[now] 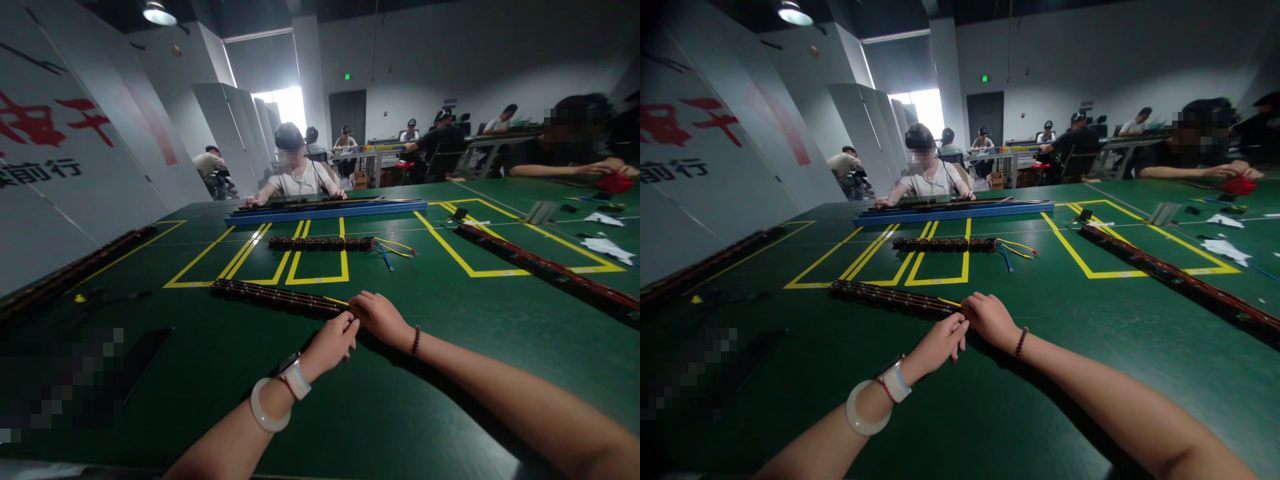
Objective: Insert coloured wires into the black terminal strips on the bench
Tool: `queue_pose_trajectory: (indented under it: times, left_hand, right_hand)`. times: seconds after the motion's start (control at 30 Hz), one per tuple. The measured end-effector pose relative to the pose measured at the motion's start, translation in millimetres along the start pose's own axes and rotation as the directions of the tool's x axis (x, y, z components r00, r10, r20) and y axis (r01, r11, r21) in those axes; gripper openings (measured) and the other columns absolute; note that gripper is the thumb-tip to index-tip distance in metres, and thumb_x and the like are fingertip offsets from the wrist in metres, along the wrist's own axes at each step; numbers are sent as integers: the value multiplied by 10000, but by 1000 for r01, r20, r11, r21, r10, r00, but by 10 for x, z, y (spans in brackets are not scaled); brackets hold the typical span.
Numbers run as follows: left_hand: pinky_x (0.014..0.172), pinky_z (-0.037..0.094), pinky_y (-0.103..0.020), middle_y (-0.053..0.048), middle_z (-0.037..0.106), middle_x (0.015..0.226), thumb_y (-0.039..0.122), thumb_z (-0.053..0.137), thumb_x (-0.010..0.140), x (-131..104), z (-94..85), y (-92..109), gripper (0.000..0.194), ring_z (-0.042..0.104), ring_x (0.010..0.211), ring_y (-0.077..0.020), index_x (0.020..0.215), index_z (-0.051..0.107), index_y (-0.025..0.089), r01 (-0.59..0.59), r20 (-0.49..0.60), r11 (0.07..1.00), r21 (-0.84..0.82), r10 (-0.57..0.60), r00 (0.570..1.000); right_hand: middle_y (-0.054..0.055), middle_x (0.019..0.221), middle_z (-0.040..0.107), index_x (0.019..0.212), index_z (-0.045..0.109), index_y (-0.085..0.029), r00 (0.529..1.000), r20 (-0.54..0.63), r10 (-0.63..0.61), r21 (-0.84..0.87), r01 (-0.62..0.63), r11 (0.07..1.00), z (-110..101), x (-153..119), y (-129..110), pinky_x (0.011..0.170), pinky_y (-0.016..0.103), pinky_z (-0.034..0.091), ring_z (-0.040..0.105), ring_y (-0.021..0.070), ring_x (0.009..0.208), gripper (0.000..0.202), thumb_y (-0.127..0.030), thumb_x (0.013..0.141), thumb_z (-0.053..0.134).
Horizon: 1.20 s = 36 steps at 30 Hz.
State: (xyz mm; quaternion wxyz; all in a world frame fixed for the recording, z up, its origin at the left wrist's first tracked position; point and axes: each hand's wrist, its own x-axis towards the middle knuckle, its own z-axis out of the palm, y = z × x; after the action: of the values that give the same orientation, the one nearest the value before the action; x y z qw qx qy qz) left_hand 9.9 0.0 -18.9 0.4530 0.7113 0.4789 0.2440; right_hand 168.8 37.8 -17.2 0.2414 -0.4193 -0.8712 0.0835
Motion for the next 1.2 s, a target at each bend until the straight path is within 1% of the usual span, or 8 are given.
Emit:
queue_pose_trajectory:
  times: [0.17,0.3,0.43,0.63,0.83,1.2]
  left_hand:
    - [328,306,-156,-4,574,687,532,321,853,69,39,-55,371,512,400,-77,860,409,171,92,71,964,-249,-76,995]
    - [318,325,-151,-35,590,743,553,357,830,101,45,-91,400,546,424,-84,866,407,158,112,103,936,-335,-82,991]
    - [312,320,-144,-31,578,747,537,375,829,105,43,-99,385,558,441,-85,852,408,155,109,97,933,-343,-81,992]
    - [307,308,-137,-13,562,730,514,372,839,105,48,-104,354,561,444,-83,829,399,161,106,90,933,-344,-79,993]
    - [307,303,-136,-15,566,727,532,379,833,103,44,-118,372,555,440,-77,841,403,161,101,101,937,-335,-71,992]
    - [315,312,-138,-23,572,750,484,368,851,95,39,-83,336,558,443,-76,878,419,154,96,100,942,-323,-67,993]
  right_hand:
    - [28,868,584,981,585,-176,1000,-4,-15,0,15,1000,0,1,5,664,243,336,525,131,747,124,-185,872,527]
    - [35,876,582,988,586,-174,1000,-2,-17,10,17,1000,-4,2,-6,670,243,340,526,134,757,134,-178,877,512]
    - [34,868,584,977,589,-171,1000,-5,-13,5,13,1000,-9,0,-17,665,247,338,521,135,740,133,-176,880,499]
    - [31,883,584,990,585,-173,1000,1,-17,21,17,1000,-12,-7,-15,675,242,343,519,136,755,155,-150,848,529]
    - [34,893,578,1008,580,-173,1000,12,-11,32,11,999,-9,-11,-16,679,240,349,520,135,768,172,-163,843,533]
    - [36,899,587,1024,576,-176,1000,3,-13,42,13,999,17,-14,2,661,237,348,525,138,757,187,-153,843,533]
